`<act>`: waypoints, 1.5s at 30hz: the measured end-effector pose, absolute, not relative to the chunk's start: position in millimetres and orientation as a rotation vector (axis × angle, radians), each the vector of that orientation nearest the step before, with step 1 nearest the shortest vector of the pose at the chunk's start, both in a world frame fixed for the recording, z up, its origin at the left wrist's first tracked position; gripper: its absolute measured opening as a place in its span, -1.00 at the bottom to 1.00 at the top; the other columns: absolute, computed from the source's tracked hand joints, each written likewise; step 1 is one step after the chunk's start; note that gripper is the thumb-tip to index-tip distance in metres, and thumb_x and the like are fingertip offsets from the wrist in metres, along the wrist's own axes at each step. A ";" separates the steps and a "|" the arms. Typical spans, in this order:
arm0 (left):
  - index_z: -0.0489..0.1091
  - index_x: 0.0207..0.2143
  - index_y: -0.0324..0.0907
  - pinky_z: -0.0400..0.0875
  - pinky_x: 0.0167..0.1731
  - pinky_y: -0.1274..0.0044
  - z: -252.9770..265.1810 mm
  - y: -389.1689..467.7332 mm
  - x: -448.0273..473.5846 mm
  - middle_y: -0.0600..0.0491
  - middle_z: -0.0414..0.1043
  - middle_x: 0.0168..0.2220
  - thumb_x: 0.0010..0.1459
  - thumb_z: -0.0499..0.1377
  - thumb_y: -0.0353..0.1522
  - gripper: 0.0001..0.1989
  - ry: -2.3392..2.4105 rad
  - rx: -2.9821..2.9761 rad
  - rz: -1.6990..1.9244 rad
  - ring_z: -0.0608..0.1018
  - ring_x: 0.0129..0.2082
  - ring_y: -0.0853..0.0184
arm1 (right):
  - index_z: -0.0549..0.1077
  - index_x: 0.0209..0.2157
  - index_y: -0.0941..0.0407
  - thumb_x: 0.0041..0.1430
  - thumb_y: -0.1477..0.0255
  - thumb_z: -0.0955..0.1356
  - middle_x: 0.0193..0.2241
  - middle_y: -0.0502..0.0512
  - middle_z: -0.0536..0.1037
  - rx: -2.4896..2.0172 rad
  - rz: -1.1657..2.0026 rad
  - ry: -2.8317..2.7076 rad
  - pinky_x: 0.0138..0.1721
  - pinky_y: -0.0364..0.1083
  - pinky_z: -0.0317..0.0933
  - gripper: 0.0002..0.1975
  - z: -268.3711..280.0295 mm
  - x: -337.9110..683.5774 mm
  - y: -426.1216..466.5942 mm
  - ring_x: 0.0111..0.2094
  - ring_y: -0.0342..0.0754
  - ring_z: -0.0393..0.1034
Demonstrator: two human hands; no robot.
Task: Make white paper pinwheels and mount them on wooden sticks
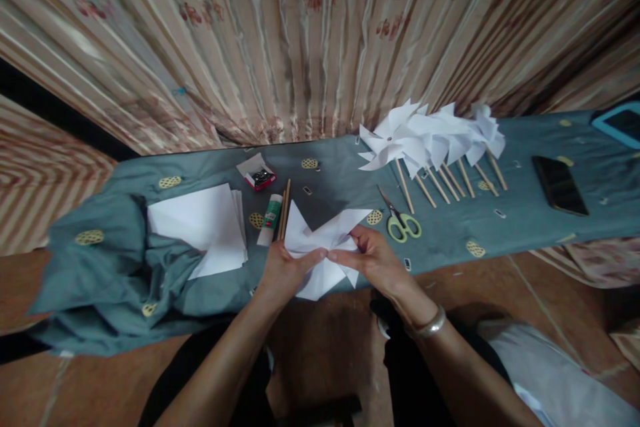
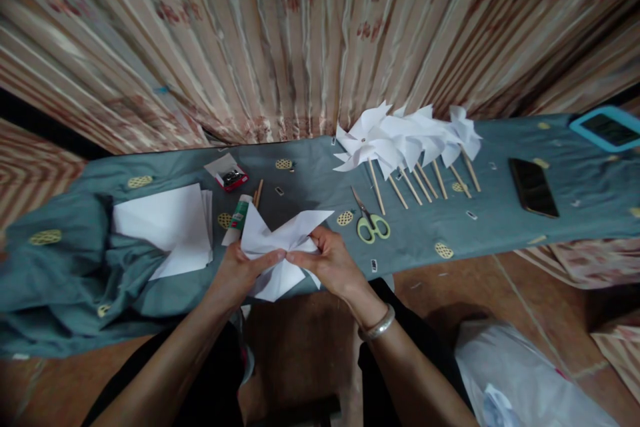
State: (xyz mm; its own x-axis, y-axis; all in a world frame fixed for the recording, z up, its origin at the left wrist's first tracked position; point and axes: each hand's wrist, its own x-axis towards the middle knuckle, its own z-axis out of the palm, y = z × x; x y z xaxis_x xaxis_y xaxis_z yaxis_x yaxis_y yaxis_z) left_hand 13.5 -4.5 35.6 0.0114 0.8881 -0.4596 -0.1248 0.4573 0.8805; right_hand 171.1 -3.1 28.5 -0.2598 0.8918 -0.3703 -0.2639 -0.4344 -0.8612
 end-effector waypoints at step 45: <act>0.51 -0.40 -0.18 0.24 0.01 0.19 8.5 42.3 -29.1 -0.09 0.51 -0.16 0.11 0.17 -0.42 -0.89 1.821 2.429 0.718 0.38 0.04 0.03 | 0.54 -0.36 0.11 -0.24 0.34 0.58 -0.41 0.01 0.65 -1.231 1.648 -0.925 -0.40 -0.12 0.34 -0.66 35.6 197.7 10.3 -0.47 -0.09 0.48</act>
